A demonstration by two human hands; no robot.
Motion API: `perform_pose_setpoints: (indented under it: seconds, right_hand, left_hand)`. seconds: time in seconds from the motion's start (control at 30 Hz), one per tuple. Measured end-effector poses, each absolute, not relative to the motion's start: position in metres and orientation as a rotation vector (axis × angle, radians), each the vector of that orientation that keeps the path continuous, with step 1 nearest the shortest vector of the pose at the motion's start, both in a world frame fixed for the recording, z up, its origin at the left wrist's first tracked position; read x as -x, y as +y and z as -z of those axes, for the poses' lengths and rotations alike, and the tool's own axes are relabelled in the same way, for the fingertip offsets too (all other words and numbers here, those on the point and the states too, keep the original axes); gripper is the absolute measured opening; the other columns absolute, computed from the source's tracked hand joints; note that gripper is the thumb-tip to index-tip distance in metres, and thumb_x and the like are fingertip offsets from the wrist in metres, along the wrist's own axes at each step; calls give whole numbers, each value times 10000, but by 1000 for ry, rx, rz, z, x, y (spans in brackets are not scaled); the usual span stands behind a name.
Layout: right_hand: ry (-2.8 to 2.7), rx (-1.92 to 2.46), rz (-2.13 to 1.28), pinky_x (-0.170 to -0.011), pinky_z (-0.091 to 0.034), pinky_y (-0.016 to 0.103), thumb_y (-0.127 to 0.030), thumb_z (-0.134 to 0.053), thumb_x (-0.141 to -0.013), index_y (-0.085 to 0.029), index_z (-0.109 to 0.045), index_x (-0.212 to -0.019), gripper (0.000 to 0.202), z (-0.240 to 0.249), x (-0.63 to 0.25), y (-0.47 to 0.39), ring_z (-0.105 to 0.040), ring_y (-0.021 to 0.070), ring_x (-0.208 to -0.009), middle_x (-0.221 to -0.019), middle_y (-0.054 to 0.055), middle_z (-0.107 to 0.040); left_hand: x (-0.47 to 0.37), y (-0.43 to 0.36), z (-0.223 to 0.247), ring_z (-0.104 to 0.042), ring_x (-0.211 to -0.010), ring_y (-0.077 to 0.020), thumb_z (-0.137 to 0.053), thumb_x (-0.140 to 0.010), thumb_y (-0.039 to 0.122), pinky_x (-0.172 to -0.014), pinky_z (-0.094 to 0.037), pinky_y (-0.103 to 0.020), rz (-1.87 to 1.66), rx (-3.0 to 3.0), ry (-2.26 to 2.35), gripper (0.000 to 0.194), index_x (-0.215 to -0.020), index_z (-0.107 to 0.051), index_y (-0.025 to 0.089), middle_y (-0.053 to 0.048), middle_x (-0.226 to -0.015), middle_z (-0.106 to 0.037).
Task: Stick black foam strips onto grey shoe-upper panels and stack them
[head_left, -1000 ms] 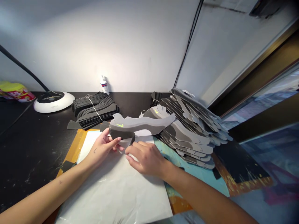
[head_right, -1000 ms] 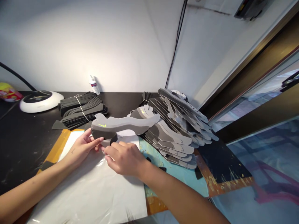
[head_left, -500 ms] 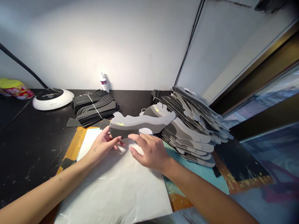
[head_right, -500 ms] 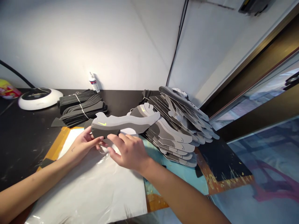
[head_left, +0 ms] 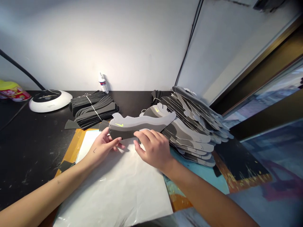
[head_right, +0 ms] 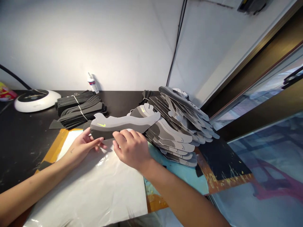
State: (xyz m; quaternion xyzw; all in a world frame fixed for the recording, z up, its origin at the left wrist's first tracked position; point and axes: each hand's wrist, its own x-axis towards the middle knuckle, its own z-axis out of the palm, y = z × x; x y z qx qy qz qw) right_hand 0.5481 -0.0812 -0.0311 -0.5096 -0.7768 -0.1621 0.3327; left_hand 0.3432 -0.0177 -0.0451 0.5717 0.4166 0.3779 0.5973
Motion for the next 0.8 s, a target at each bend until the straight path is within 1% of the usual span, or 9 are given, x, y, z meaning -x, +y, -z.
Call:
perform_pose_setpoints:
  seconds: [0.1, 0.23, 0.37, 0.43, 0.63, 0.73, 0.8]
  right_hand:
    - [-2022, 1344, 419, -678, -394, 322, -267, -522, -956, -199, -621, -1033, 142, 33, -547, -81, -617, 169, -789, -886, 21, -711]
    - [-2089, 1219, 429, -666, -397, 317, -221, -520, -952, -189, -608, -1057, 141, 34, -543, -85, -618, 149, -773, -900, 8, -706]
    - [-2149, 1160, 406, -636, -382, 312, -207, -502, -959, -203, -606, -1017, 119, 35, -538, -88, -585, 139, -719, -851, -12, -686]
    - [-2165, 1150, 389, -632, -378, 306, -202, -484, -974, -207, -610, -997, 128, 34, -537, -89, -578, 134, -711, -829, -17, -678]
    - [-2165, 1130, 373, -648, -387, 309, -202, -473, -984, -200, -623, -1015, 153, 33, -537, -87, -595, 137, -735, -865, -9, -694]
    - [-2149, 1112, 366, -651, -393, 305, -206, -485, -973, -197, -625, -1020, 149, 34, -536, -87, -598, 140, -734, -876, -6, -694]
    - [-2132, 1109, 346, -652, -397, 298, -228, -493, -969, -199, -631, -986, 141, 33, -536, -88, -602, 140, -731, -860, -2, -688]
  left_hand:
    - [-343, -17, 46, -712, -614, -176, -808, -774, 361, -485, -442, -182, -862, -1326, 960, 516, -1180, -533, 201, 33, -687, -650]
    - [-341, -14, 50, -716, -621, -170, -802, -787, 361, -493, -453, -172, -854, -1321, 936, 490, -1168, -529, 220, 58, -647, -636]
    - [-339, -13, 52, -697, -598, -151, -802, -788, 380, -493, -478, -172, -841, -1338, 944, 482, -1150, -529, 217, 35, -690, -689]
    - [-338, -12, 52, -691, -589, -152, -793, -797, 394, -499, -489, -176, -824, -1341, 946, 479, -1150, -521, 219, 27, -678, -703]
    - [-336, -11, 54, -674, -570, -156, -758, -827, 417, -514, -491, -184, -814, -1339, 938, 447, -1135, -507, 212, 11, -634, -706]
    - [-338, -12, 54, -655, -543, -150, -755, -828, 426, -505, -492, -191, -826, -1314, 945, 437, -1121, -512, 211, 25, -616, -684]
    - [-339, -12, 54, -658, -554, -148, -749, -832, 440, -497, -493, -192, -847, -1286, 939, 430, -1123, -527, 215, 25, -664, -685]
